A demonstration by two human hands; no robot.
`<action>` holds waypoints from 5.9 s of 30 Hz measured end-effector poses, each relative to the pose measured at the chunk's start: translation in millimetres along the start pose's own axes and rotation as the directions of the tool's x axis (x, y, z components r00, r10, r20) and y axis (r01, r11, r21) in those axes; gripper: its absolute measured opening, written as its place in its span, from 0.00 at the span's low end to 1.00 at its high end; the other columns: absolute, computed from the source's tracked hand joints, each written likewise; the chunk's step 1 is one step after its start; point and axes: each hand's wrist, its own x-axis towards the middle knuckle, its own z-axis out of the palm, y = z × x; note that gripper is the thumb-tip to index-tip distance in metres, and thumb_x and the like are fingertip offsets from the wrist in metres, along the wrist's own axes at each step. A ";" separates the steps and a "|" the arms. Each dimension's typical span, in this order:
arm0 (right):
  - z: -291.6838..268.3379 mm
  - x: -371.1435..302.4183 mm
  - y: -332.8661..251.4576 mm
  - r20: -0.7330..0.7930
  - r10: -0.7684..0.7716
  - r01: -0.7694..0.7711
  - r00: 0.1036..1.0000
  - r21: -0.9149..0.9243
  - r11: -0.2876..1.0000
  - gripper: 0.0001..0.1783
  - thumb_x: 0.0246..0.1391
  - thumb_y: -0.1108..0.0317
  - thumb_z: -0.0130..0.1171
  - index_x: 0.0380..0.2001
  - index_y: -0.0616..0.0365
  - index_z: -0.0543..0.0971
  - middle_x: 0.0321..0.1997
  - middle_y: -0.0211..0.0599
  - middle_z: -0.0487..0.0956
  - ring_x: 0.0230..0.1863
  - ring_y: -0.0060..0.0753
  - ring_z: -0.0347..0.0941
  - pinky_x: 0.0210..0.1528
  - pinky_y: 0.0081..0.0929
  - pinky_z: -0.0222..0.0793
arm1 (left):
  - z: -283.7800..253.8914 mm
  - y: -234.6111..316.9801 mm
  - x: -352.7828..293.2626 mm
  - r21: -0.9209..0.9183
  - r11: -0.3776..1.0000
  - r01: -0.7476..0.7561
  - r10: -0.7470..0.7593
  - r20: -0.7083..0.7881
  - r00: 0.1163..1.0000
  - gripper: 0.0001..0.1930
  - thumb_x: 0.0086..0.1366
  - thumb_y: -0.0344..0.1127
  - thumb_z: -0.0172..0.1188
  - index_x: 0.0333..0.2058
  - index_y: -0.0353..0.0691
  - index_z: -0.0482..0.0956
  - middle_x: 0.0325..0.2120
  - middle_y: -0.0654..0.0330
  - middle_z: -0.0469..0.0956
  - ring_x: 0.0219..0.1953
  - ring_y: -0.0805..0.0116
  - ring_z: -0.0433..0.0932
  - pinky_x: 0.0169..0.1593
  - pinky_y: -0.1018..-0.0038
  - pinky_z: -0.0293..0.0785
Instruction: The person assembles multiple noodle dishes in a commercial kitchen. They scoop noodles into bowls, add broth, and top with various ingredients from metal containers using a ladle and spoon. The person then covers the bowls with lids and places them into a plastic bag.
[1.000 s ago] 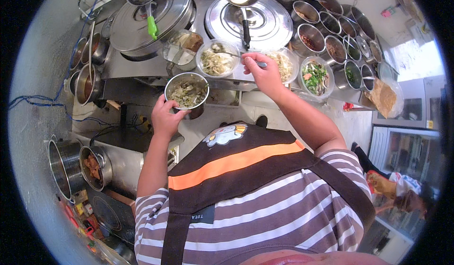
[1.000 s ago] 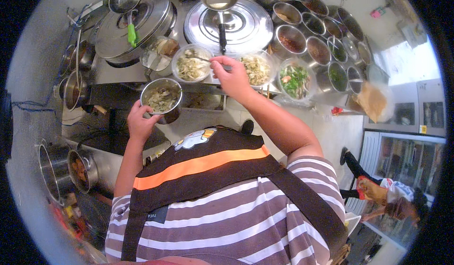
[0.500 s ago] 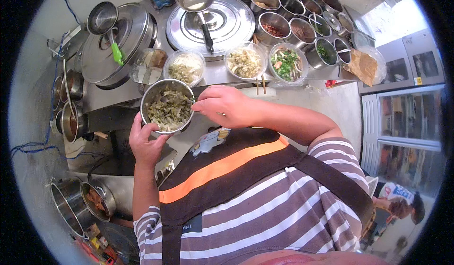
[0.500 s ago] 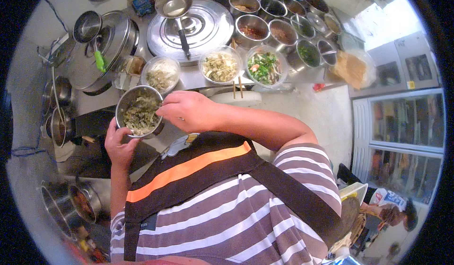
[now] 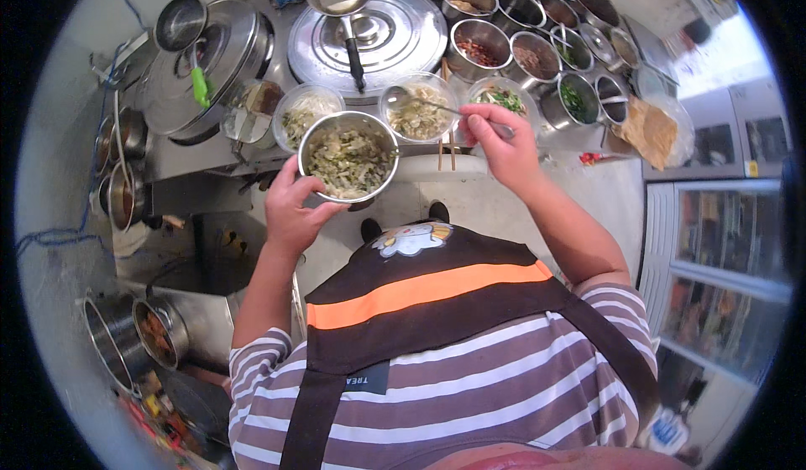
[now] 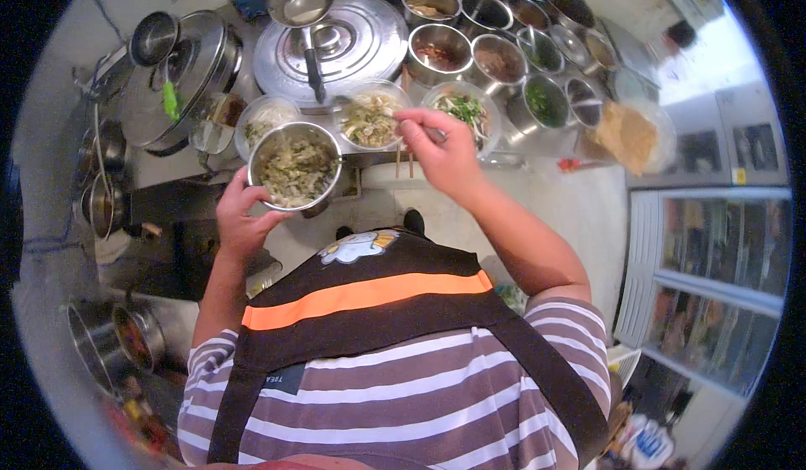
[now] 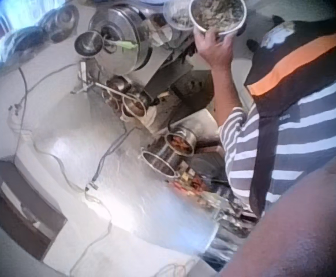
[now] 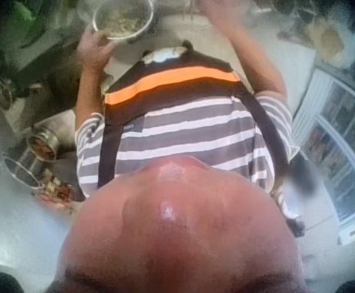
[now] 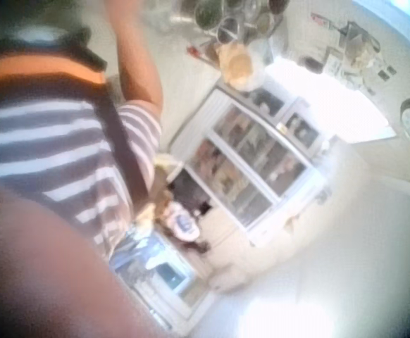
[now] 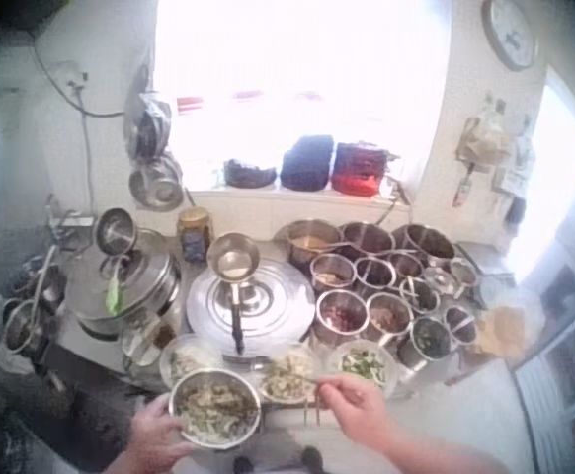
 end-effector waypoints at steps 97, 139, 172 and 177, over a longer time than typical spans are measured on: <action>-549.3 67.4 114.0 -0.377 0.524 -0.437 0.764 0.295 0.850 0.09 0.47 0.69 0.50 0.29 0.66 0.70 0.31 0.41 0.72 0.29 0.29 0.70 0.26 0.19 0.71 | 318.0 245.8 106.3 -0.297 0.800 0.522 -0.211 0.674 0.708 0.18 0.56 0.39 0.52 0.42 0.34 0.71 0.44 0.51 0.69 0.48 0.61 0.67 0.52 0.72 0.59; -471.3 228.0 55.3 0.194 0.271 0.164 0.943 -0.978 0.130 0.19 0.33 0.60 0.57 0.33 0.56 0.76 0.31 0.44 0.76 0.34 0.45 0.72 0.38 0.34 0.67 | 295.6 246.7 55.5 -0.255 0.712 0.654 -0.478 0.506 0.718 0.15 0.54 0.37 0.53 0.36 0.32 0.74 0.39 0.52 0.73 0.42 0.62 0.71 0.48 0.73 0.63; -252.1 131.3 88.3 0.529 -0.333 0.609 0.781 -0.523 0.596 0.07 0.42 0.70 0.49 0.18 0.60 0.74 0.20 0.45 0.73 0.24 0.41 0.71 0.28 0.31 0.67 | 297.6 186.0 -5.1 -0.367 0.430 0.825 -0.734 0.391 0.556 0.18 0.59 0.38 0.50 0.43 0.30 0.70 0.37 0.59 0.73 0.39 0.74 0.70 0.44 0.78 0.65; -252.0 144.3 89.9 0.187 0.105 -0.058 0.977 -0.241 0.969 0.09 0.47 0.70 0.47 0.24 0.63 0.74 0.16 0.36 0.72 0.20 0.25 0.68 0.21 0.18 0.61 | 280.3 138.0 -4.2 -0.431 0.435 0.791 -0.640 0.469 0.608 0.20 0.59 0.38 0.50 0.46 0.30 0.66 0.39 0.57 0.72 0.41 0.72 0.70 0.46 0.77 0.64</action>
